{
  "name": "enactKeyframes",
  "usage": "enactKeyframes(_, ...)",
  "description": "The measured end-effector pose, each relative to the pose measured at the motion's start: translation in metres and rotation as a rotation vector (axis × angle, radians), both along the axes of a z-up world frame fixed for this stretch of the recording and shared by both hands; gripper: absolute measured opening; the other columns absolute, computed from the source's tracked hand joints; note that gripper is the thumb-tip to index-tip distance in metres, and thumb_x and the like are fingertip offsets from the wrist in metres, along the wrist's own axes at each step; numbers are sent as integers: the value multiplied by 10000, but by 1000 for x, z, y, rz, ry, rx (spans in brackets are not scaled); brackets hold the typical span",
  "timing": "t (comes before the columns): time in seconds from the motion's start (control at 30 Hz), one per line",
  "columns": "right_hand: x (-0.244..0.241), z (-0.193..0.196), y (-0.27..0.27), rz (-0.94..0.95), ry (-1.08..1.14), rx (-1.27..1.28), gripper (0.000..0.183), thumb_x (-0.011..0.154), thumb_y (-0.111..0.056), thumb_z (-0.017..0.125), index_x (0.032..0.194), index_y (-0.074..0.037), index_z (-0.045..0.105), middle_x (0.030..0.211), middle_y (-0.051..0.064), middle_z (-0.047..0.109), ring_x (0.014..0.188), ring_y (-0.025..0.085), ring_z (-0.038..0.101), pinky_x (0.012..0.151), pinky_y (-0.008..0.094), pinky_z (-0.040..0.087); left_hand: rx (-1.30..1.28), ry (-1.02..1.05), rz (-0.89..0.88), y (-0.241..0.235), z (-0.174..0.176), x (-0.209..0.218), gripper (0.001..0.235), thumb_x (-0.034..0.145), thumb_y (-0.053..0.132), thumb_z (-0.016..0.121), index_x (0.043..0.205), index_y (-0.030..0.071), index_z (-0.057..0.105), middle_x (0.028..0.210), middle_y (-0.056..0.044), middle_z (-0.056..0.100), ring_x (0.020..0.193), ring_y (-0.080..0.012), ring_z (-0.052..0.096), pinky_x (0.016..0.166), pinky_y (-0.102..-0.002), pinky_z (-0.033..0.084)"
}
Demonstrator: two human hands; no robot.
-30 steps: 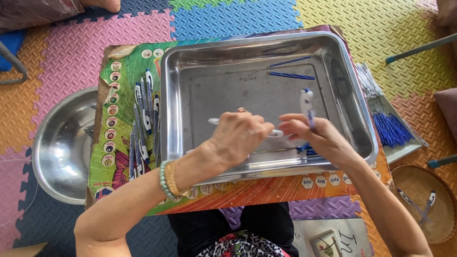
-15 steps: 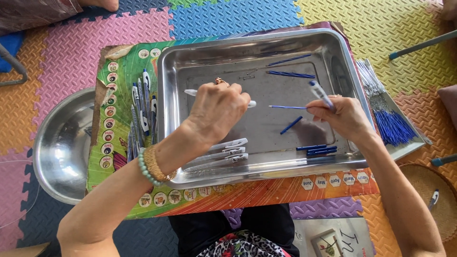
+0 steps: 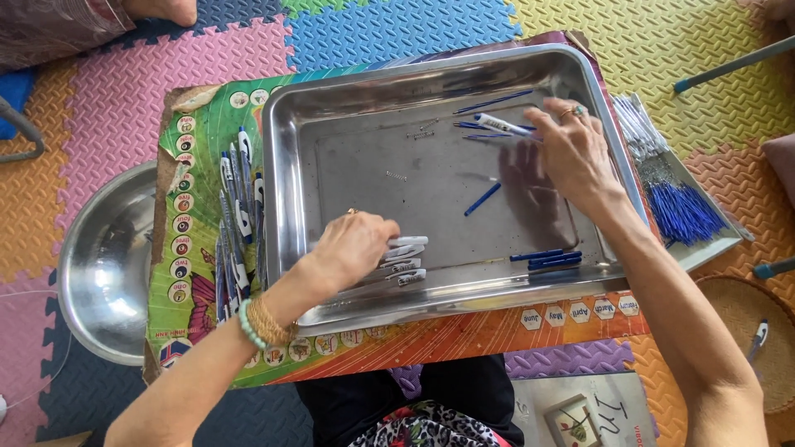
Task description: The person repeatedly disassembles ballpoint pens by removing the caps, pulling out the ink cartridges, and detaching the internal springs. The components are placed into a metal tray, with caps and cartridges grouped separately.
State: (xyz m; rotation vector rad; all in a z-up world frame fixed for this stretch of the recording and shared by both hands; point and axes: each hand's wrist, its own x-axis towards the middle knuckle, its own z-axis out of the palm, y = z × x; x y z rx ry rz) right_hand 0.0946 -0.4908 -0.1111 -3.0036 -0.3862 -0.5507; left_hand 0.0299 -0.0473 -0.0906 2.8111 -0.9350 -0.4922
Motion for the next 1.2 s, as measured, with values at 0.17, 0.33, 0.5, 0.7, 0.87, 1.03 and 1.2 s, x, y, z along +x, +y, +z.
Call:
enactKeyframes(0.17, -43, 56, 81, 267, 235, 96, 406, 1024, -97, 723, 1376, -295, 765, 1400, 153, 736, 1285, 407, 723, 1033, 530, 596, -50, 87, 36, 2, 25, -16, 321, 1083, 275, 677, 1392, 190, 683, 1334, -104, 716, 1299, -386, 705, 970, -524, 683)
enactKeyframes(0.33, -78, 88, 106, 283, 540, -23, 437, 989, -68, 718, 1310, -358, 781, 1351, 177, 741, 1254, 402, 754, 1011, 531, 622, -97, 1, 40, 24, 29, -17, 403, 1105, 337, 643, 1488, 222, 589, 1402, -114, 610, 1355, -463, 634, 962, -543, 693)
enactKeyframes(0.5, -120, 85, 68, 97, 765, -194, 270, 1041, -215, 657, 1213, -393, 764, 1323, -10, 744, 1284, 259, 751, 1085, 535, 633, -299, -430, 240, 121, 59, 8, 387, 1036, 232, 765, 1416, 170, 726, 1275, -103, 707, 1239, -346, 719, 1028, -469, 603)
enactKeyframes(0.7, -146, 98, 59, 61, 895, -37, 351, 1100, -306, 533, 1403, -336, 708, 1397, -69, 708, 1248, 185, 735, 1010, 383, 575, -84, -261, 677, 212, 26, 20, 543, 1041, 244, 803, 1479, -50, 674, 1298, -330, 719, 1181, -433, 716, 1048, -506, 606)
enactKeyframes(0.87, -149, 89, 54, 123, 780, 15, 387, 1075, -238, 560, 1437, -300, 682, 1404, -47, 715, 1201, 204, 761, 987, 395, 606, -31, -14, 856, 215, 46, 3, 619, 1071, 390, 742, 1559, 41, 592, 1408, -249, 668, 1127, -349, 727, 997, -459, 634)
enactKeyframes(1.03, -152, 93, 54, 105, 751, 46, 415, 1075, -160, 537, 1452, -274, 666, 1411, -23, 707, 1162, 223, 769, 943, 404, 620, -65, 226, 1001, 213, 77, -37, 750, 1054, 386, 688, 1689, 109, 403, 1691, -202, 433, 1512, -368, 489, 1259, -617, 443)
enactKeyframes(1.2, -148, 94, 61, 36, 736, 121, 373, 1092, -288, 553, 1438, -268, 690, 1380, 5, 742, 1135, 258, 767, 929, 431, 614, 15, 144, 828, 214, 58, -53, 576, 1009, 332, 793, 1484, 47, 638, 1242, -153, 828, 1052, -311, 831, 1049, -493, 649)
